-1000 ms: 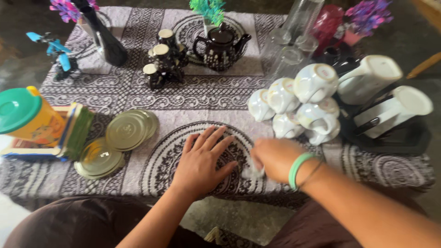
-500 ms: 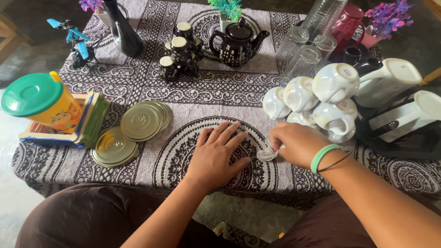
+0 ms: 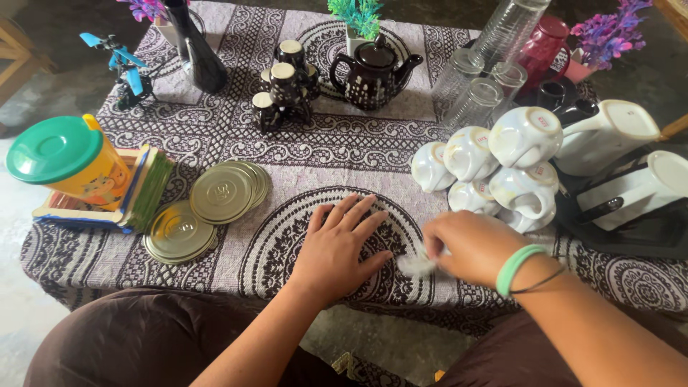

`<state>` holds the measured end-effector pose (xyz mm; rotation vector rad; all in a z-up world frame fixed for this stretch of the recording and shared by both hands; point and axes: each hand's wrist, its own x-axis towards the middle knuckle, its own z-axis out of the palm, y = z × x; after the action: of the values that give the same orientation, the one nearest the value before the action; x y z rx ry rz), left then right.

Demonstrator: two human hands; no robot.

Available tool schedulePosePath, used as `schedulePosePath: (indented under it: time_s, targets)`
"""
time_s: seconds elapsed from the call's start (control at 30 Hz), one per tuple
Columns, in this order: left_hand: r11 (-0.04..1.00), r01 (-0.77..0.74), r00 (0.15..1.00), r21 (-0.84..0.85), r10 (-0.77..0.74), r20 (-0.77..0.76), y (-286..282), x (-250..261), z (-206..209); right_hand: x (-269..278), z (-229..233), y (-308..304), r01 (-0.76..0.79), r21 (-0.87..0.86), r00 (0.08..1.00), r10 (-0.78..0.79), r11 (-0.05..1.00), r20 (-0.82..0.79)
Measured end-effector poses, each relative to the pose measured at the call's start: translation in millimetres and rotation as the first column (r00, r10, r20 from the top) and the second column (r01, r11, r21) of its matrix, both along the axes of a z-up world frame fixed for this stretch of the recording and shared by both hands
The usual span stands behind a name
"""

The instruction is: The person wipes various objects, including several metal lids and a black decorative vase, using a white cloth.

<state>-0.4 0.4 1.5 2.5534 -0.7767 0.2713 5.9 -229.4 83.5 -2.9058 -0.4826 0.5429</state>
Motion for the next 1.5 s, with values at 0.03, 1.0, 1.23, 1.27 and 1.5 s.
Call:
schedulePosePath:
  time_s: [0.03, 1.0, 1.23, 1.27, 1.5]
  targets:
    - [1.000, 0.001, 1.000, 0.004, -0.001, 0.008, 0, 0, 0, 2, -3, 3, -0.013, 0.021, 0.999, 0.012, 1.000, 0.044]
    - [1.000, 0.022, 1.000, 0.010, -0.023, 0.007, 0, 2, 3, 2, -8, 26, -0.119, -0.050, 0.920, 0.091, 0.992, -0.381]
    - [0.998, -0.005, 1.000, 0.063, 0.004, 0.021, 0, 3, -6, 19, 2, 4, -0.088, 0.336, 0.959, 0.171, 0.938, -0.225]
    - [0.998, -0.004, 1.000, 0.066, 0.004, -0.004, 0, 3, -6, 25, 1, 6, 0.001, 0.304, 0.985, 0.051, 0.953, -0.162]
    - [1.000, -0.001, 1.000, 0.013, 0.001, 0.002, 1, 2, 1, 15, -22, 34, -0.098, 0.193, 0.988, 0.072, 0.976, 0.139]
